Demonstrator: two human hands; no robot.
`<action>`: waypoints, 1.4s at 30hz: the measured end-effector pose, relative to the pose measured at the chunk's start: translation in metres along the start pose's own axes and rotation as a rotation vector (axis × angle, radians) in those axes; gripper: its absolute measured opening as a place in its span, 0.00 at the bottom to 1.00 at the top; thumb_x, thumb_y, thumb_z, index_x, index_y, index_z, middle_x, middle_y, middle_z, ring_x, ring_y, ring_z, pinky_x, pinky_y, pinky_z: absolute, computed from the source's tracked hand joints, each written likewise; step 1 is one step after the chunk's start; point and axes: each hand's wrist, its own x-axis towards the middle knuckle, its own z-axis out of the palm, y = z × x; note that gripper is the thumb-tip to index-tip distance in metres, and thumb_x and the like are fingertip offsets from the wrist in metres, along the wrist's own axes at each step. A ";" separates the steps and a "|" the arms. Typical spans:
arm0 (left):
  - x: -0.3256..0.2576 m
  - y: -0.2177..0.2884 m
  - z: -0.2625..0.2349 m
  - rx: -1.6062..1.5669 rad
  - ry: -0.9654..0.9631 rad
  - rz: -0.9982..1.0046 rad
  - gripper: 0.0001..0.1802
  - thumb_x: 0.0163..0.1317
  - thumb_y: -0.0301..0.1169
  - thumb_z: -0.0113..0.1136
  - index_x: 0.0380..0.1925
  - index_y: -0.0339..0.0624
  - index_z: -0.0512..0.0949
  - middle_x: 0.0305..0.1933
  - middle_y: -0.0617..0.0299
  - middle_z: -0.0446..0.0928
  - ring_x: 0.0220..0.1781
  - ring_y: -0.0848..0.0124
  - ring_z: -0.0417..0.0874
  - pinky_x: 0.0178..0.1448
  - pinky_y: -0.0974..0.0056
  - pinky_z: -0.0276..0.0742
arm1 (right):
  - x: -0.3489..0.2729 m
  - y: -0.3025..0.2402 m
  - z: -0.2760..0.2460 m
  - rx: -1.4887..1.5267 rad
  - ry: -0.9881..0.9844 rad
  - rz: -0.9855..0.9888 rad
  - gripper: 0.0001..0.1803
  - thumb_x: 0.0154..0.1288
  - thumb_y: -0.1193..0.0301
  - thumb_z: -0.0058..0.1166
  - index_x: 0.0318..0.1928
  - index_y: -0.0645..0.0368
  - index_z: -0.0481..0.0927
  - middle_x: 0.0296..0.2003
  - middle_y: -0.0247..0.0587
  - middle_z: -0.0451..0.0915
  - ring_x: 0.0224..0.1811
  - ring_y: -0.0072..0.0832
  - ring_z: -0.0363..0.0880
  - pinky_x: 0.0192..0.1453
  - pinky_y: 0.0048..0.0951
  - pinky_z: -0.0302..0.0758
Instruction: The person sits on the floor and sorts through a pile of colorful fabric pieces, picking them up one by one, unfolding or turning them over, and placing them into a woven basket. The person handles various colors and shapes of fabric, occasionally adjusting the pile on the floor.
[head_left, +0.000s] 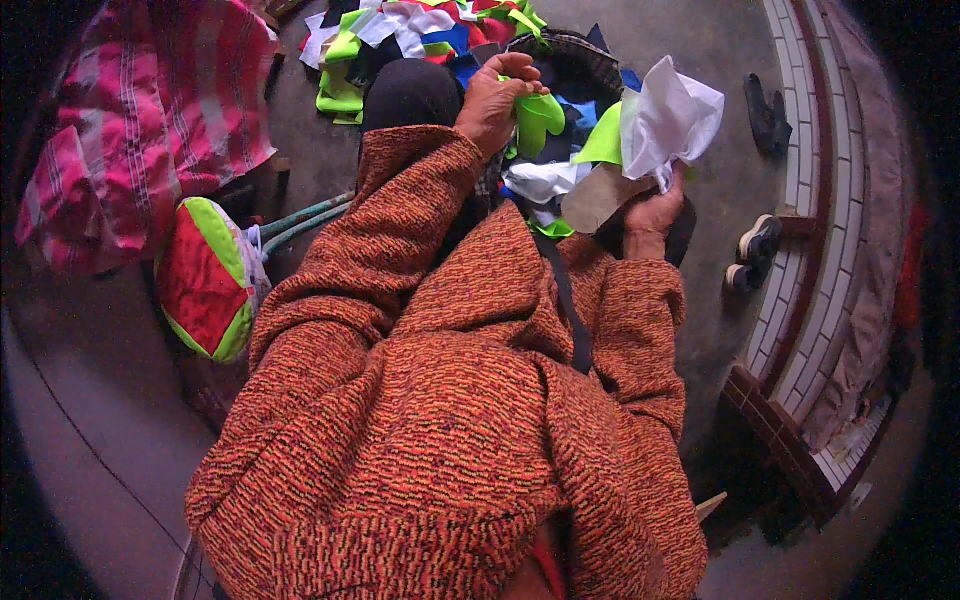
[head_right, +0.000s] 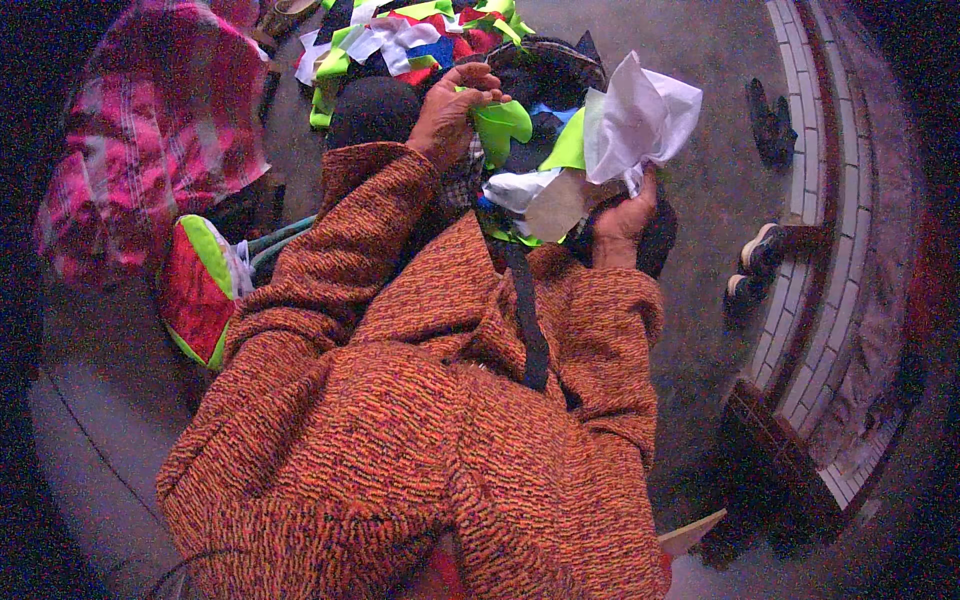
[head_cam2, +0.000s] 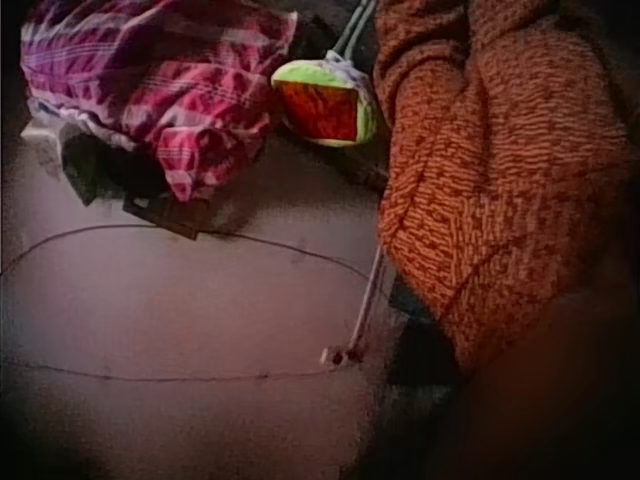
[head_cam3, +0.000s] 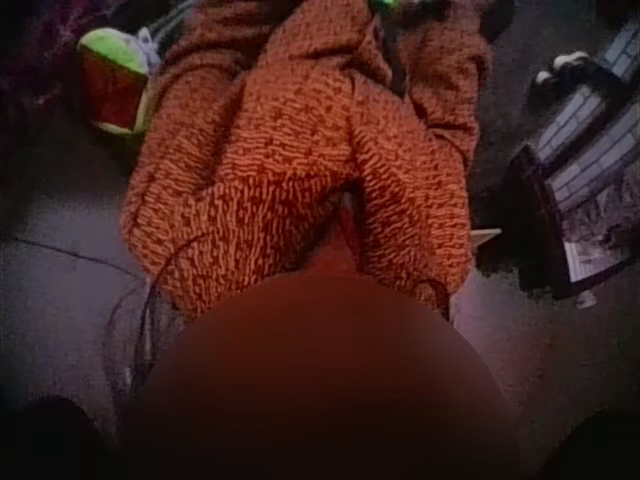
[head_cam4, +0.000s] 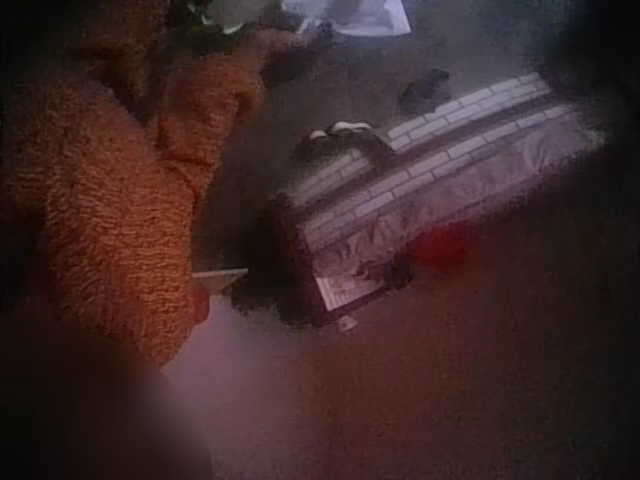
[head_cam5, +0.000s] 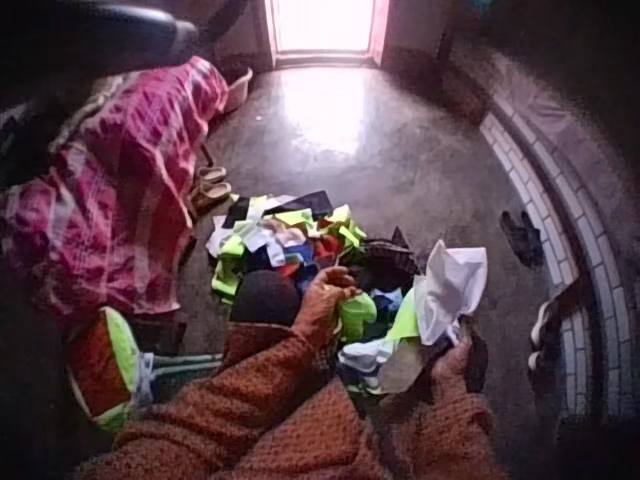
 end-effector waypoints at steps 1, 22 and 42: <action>-0.001 0.000 0.001 -0.003 -0.009 -0.009 0.21 0.48 0.14 0.53 0.45 0.35 0.66 0.39 0.54 0.72 0.39 0.58 0.80 0.47 0.59 0.78 | -0.002 -0.002 0.001 -0.013 0.025 -0.013 0.23 0.64 0.56 0.41 0.52 0.60 0.70 0.49 0.40 0.74 0.51 0.36 0.72 0.58 0.39 0.67; 0.014 -0.005 -0.026 0.298 0.376 0.072 0.16 0.47 0.29 0.60 0.37 0.35 0.73 0.36 0.62 0.73 0.37 0.73 0.71 0.44 0.68 0.68 | 0.006 -0.010 -0.022 -0.332 0.047 -0.448 0.17 0.61 0.71 0.50 0.50 0.64 0.71 0.44 0.39 0.74 0.47 0.32 0.72 0.53 0.33 0.68; 0.004 0.004 -0.021 0.205 0.351 0.082 0.15 0.50 0.29 0.58 0.40 0.40 0.71 0.29 0.64 0.73 0.28 0.74 0.74 0.30 0.70 0.71 | -0.049 -0.030 0.015 -1.429 -0.691 -0.498 0.22 0.54 0.74 0.55 0.52 0.57 0.72 0.55 0.47 0.68 0.59 0.38 0.64 0.61 0.34 0.62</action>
